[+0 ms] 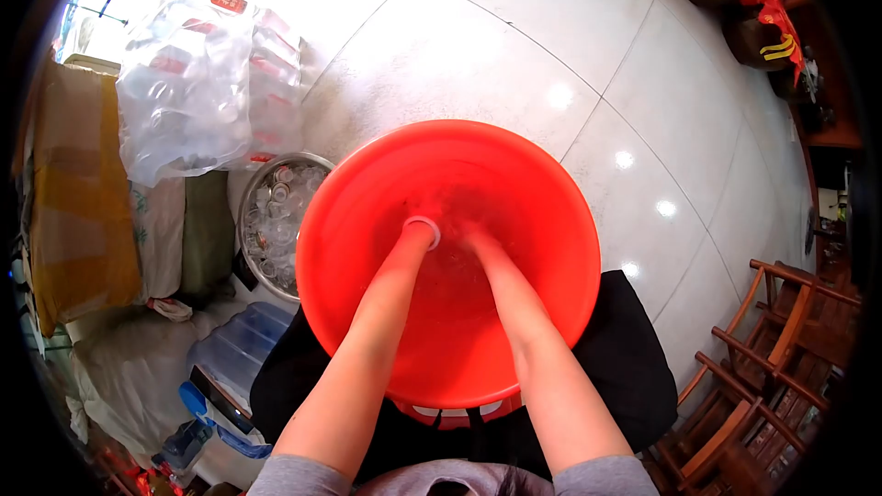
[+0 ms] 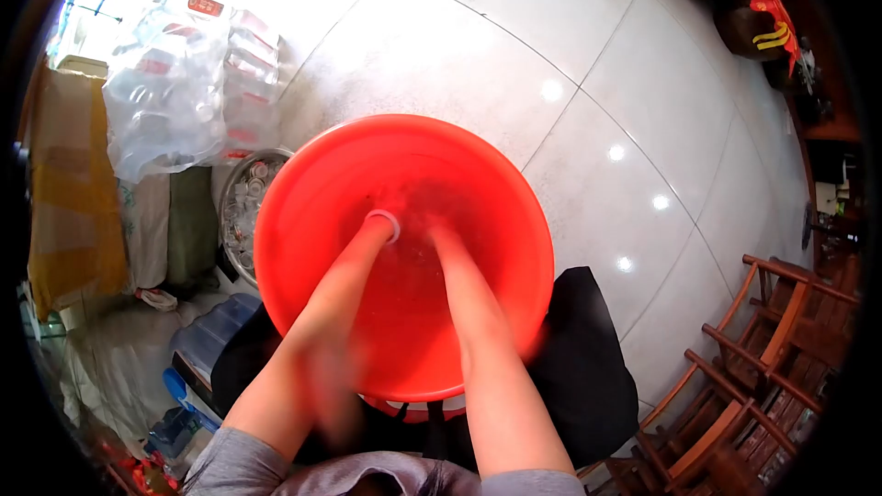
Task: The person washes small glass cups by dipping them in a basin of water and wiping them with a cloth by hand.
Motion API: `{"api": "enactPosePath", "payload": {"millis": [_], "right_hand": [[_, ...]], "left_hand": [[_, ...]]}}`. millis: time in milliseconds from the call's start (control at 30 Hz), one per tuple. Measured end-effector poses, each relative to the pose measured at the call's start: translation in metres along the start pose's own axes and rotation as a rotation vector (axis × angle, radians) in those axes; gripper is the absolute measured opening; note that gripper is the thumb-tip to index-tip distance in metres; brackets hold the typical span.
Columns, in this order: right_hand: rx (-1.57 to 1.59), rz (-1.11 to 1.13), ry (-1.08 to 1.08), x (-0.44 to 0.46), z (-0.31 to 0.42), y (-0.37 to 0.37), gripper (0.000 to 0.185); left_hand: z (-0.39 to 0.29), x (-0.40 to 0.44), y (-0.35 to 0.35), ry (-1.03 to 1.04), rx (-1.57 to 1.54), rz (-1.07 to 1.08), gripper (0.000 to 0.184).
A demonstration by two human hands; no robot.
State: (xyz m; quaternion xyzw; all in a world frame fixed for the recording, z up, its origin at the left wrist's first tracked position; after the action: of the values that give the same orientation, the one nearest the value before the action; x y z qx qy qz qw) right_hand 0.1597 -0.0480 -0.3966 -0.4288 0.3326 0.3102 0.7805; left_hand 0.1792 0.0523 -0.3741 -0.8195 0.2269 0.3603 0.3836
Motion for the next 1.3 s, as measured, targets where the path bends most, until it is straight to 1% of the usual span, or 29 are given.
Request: {"api": "enactPosePath", "payload": {"millis": [33, 67, 133, 200, 233, 267, 333, 400, 433, 467, 600, 633, 667, 700, 733, 800, 833, 867, 900, 967, 1000, 1067, 1100, 1167, 1200, 1233, 1300], "right_hand": [[0.013, 0.043, -0.003, 0.003, -0.003, 0.004, 0.056], [0.029, 0.08, -0.007, 0.005, -0.005, 0.01, 0.056], [0.067, 0.141, -0.011, 0.006, -0.008, 0.022, 0.055], [0.101, 0.19, -0.008, 0.005, -0.009, 0.032, 0.055], [0.124, 0.22, -0.002, 0.006, -0.012, 0.037, 0.054], [0.145, 0.249, 0.003, 0.005, -0.015, 0.042, 0.054], [0.198, 0.328, 0.02, 0.001, -0.018, 0.055, 0.054], [0.271, 0.424, 0.043, -0.005, -0.021, 0.071, 0.053], [0.304, 0.464, 0.055, -0.009, -0.023, 0.076, 0.053], [0.335, 0.498, 0.065, -0.012, -0.024, 0.081, 0.053], [0.434, 0.56, 0.086, -0.022, -0.013, 0.072, 0.053], [0.461, 0.563, 0.09, -0.023, -0.009, 0.065, 0.053], [0.487, 0.565, 0.09, -0.025, -0.004, 0.058, 0.053], [0.514, 0.564, 0.084, -0.026, 0.002, 0.05, 0.053], [0.544, 0.558, 0.064, -0.028, 0.013, 0.036, 0.053], [0.604, 0.551, 0.035, -0.042, 0.032, 0.008, 0.053], [0.683, 0.477, -0.061, -0.048, 0.049, -0.006, 0.059], [0.727, 0.515, -0.06, -0.06, 0.06, -0.019, 0.058], [0.545, 0.479, -0.013, -0.082, 0.068, -0.043, 0.056], [0.605, 0.369, -0.09, -0.106, 0.089, -0.071, 0.053], [0.602, 0.356, -0.11, -0.123, 0.099, -0.083, 0.053], [0.545, 0.199, -0.113, -0.166, 0.116, -0.113, 0.044], [0.544, 0.193, -0.131, -0.176, 0.119, -0.116, 0.044], [0.541, 0.19, -0.36, -0.201, 0.137, -0.13, 0.038], [0.666, 0.256, -0.354, -0.213, 0.138, -0.131, 0.022], [0.661, 0.246, -0.371, -0.227, 0.141, -0.137, 0.022], [0.737, 0.202, -0.47, -0.252, 0.149, -0.149, 0.015]], "left_hand": [[0.017, 0.014, 0.023, 0.001, 0.001, 0.002, 0.077], [0.044, 0.027, 0.028, -0.081, 0.031, -0.244, 0.074], [0.075, 0.039, 0.035, -0.165, 0.064, -0.493, 0.071], [0.053, 0.028, 0.03, -0.12, 0.51, -0.428, 0.053], [0.054, 0.026, 0.028, -0.118, 0.511, -0.428, 0.053], [0.05, 0.029, 0.039, -0.019, 0.337, -0.287, 0.051], [0.039, 0.029, 0.042, 0.084, 0.173, -0.157, 0.05], [0.029, 0.002, 0.072, 0.071, 0.115, 0.372, 0.048], [0.029, -0.002, 0.079, 0.077, 0.117, 0.438, 0.048], [0.035, 0.002, 0.084, 0.071, 0.12, 0.408, 0.047], [0.068, 0.05, 0.088, 0.006, 0.037, 0.024, 0.045], [0.075, 0.056, 0.083, -0.028, -0.03, -0.057, 0.044], [0.064, 0.035, 0.061, -0.061, -0.116, -0.117, 0.044], [0.062, 0.009, 0.045, -0.17, -0.348, -0.101, 0.043], [0.042, -0.038, 0.012, -0.284, -0.578, -0.108, 0.044], [0.024, -0.055, 0.001, -0.277, -0.869, 0.029, 0.045], [0.014, -0.059, -0.009, -0.227, -0.957, 0.12, 0.043], [0.003, -0.07, -0.011, -0.179, -1.05, 0.218, 0.041], [-0.005, -0.082, -0.022, -0.172, -1.048, 0.212, 0.041], [-0.027, -0.112, -0.055, -0.066, -1.109, 0.09, 0.036], [-0.036, -0.129, -0.066, -0.047, -1.102, 0.076, 0.036], [-0.05, -0.161, -0.08, -0.01, -1.303, 0.073, 0.032], [-0.053, -0.174, -0.084, 0.003, -1.297, 0.06, 0.032], [-0.07, -0.203, -0.096, 0.153, -1.522, 0.086, 0.029], [-0.078, -0.218, -0.098, 0.222, -1.58, 0.135, 0.025], [-0.085, -0.233, -0.1, 0.242, -1.573, 0.129, 0.025], [-0.091, -0.26, -0.106, 0.291, -1.716, 0.017, 0.023]]}}
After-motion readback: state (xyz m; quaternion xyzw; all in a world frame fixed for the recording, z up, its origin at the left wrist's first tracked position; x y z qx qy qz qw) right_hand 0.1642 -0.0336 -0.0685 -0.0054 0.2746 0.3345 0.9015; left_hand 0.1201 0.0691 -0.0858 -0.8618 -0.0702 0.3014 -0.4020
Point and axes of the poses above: each hand's wrist, its own x-axis towards the middle knuckle, its own y-axis out of the palm, z = x × y, the point moved 9 cm from there along x, towards the middle knuckle, and after that the axes turned 6 degrees about -z, right-handed, at the moved point
